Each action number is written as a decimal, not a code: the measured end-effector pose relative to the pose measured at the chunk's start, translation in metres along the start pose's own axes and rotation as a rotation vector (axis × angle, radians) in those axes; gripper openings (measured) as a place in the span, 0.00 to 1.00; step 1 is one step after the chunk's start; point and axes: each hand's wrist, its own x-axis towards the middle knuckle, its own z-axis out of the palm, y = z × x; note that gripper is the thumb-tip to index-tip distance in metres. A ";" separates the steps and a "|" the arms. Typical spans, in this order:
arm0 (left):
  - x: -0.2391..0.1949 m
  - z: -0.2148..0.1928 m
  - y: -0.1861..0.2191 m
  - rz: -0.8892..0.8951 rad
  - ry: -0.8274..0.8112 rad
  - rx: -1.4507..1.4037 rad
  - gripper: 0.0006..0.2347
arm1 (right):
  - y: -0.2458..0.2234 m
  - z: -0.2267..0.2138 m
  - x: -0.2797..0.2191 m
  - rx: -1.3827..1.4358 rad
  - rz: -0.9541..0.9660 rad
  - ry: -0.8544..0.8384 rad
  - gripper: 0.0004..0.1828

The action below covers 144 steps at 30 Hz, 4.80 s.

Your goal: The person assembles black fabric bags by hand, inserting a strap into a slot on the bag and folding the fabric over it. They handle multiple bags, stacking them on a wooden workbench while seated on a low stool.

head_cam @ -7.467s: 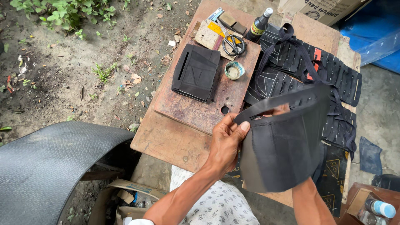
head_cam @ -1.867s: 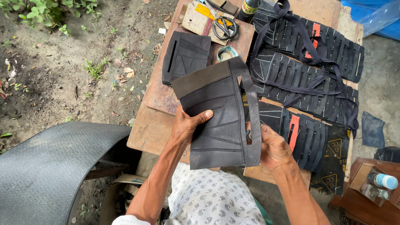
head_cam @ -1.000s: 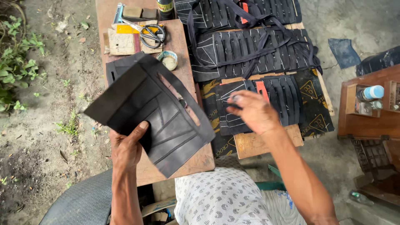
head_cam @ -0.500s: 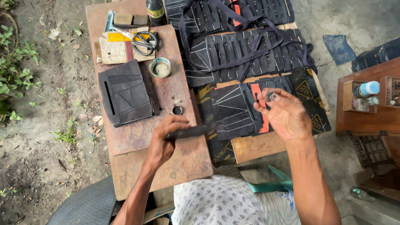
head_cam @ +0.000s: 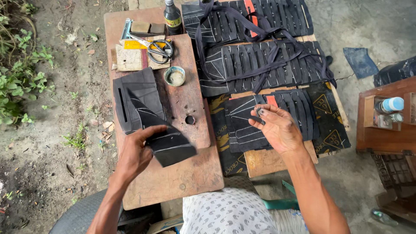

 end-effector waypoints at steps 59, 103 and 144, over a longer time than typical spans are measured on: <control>0.299 0.590 0.101 0.725 -0.318 0.790 0.12 | -0.093 -0.311 -0.130 -0.467 -0.537 0.647 0.08; 0.422 0.458 0.097 0.279 -1.375 -0.416 0.24 | 0.002 -0.374 0.125 -0.037 0.048 0.383 0.14; 0.337 0.406 -0.023 0.375 -0.274 -0.296 0.37 | -0.009 -0.302 0.096 -0.231 0.325 0.432 0.20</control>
